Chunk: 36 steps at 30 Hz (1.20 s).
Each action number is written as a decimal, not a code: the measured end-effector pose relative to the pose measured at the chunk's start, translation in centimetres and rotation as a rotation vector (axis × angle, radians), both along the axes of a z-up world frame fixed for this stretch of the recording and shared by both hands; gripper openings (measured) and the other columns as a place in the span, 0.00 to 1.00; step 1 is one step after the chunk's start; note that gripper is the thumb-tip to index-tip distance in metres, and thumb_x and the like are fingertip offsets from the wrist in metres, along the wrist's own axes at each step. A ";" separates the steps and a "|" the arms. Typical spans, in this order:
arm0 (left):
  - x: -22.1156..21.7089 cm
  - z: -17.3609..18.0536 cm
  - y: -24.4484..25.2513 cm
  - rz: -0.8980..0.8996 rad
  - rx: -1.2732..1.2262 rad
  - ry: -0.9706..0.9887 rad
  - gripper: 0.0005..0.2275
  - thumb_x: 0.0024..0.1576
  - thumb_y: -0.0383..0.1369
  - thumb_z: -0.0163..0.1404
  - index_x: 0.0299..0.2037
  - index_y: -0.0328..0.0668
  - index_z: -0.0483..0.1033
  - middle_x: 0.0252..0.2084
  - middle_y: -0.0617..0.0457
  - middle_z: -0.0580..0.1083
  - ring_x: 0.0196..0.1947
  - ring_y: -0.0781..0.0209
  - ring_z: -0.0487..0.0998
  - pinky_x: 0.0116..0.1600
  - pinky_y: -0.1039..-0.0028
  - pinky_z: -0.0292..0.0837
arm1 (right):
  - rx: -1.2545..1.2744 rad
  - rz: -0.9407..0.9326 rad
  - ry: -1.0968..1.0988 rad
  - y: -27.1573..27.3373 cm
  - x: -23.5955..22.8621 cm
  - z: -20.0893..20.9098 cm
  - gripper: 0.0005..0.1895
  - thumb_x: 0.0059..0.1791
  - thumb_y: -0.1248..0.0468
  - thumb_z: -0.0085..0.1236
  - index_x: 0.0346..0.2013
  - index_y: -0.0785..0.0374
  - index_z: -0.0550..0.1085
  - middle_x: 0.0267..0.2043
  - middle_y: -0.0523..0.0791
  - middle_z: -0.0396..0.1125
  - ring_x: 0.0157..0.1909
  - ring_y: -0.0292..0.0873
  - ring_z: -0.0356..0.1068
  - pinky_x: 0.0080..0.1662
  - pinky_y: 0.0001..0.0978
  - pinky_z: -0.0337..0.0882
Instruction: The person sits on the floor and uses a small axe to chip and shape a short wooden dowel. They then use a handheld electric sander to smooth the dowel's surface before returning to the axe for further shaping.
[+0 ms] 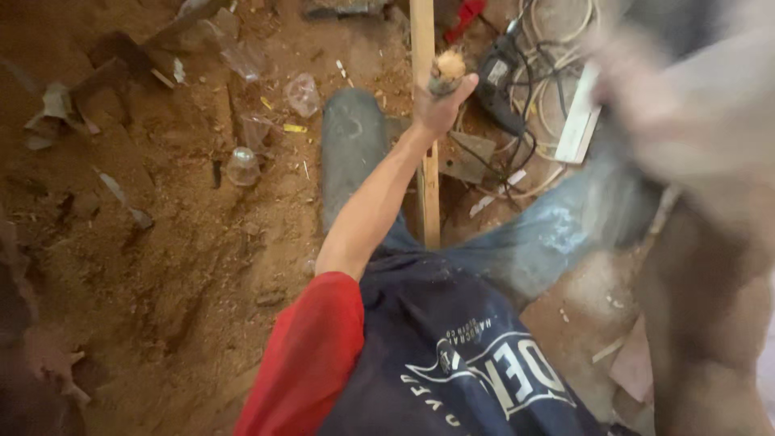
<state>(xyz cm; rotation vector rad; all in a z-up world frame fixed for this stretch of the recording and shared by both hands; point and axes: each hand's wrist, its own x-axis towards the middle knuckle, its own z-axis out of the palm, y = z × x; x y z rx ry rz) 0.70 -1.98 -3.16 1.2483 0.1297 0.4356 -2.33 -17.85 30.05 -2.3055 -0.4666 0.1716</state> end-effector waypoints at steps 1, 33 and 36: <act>0.2 -0.5 0.0 -0.003 0.036 0.010 0.08 0.57 0.30 0.62 0.37 0.39 0.75 0.34 0.59 0.74 0.35 0.67 0.75 0.40 0.69 0.74 | 0.065 -0.013 -0.075 0.3 -0.1 0.1 0.23 0.47 0.63 0.59 0.50 0.75 0.66 0.34 0.57 0.71 0.29 0.52 0.74 0.38 0.44 0.75; -0.9 -3.5 0.3 -0.078 0.137 0.082 0.10 0.53 0.32 0.65 0.38 0.39 0.77 0.34 0.58 0.75 0.35 0.63 0.77 0.41 0.68 0.76 | 0.094 -0.068 -0.094 0.1 -0.8 -0.1 0.23 0.45 0.64 0.60 0.54 0.69 0.70 0.39 0.58 0.72 0.35 0.55 0.74 0.40 0.46 0.73; -2.5 -2.4 0.4 -0.018 0.223 0.040 0.11 0.51 0.31 0.66 0.37 0.38 0.76 0.33 0.59 0.74 0.33 0.65 0.75 0.39 0.71 0.73 | -0.080 0.044 -0.203 2.8 -1.1 -4.3 0.21 0.44 0.66 0.59 0.52 0.66 0.72 0.40 0.58 0.72 0.40 0.58 0.74 0.44 0.47 0.73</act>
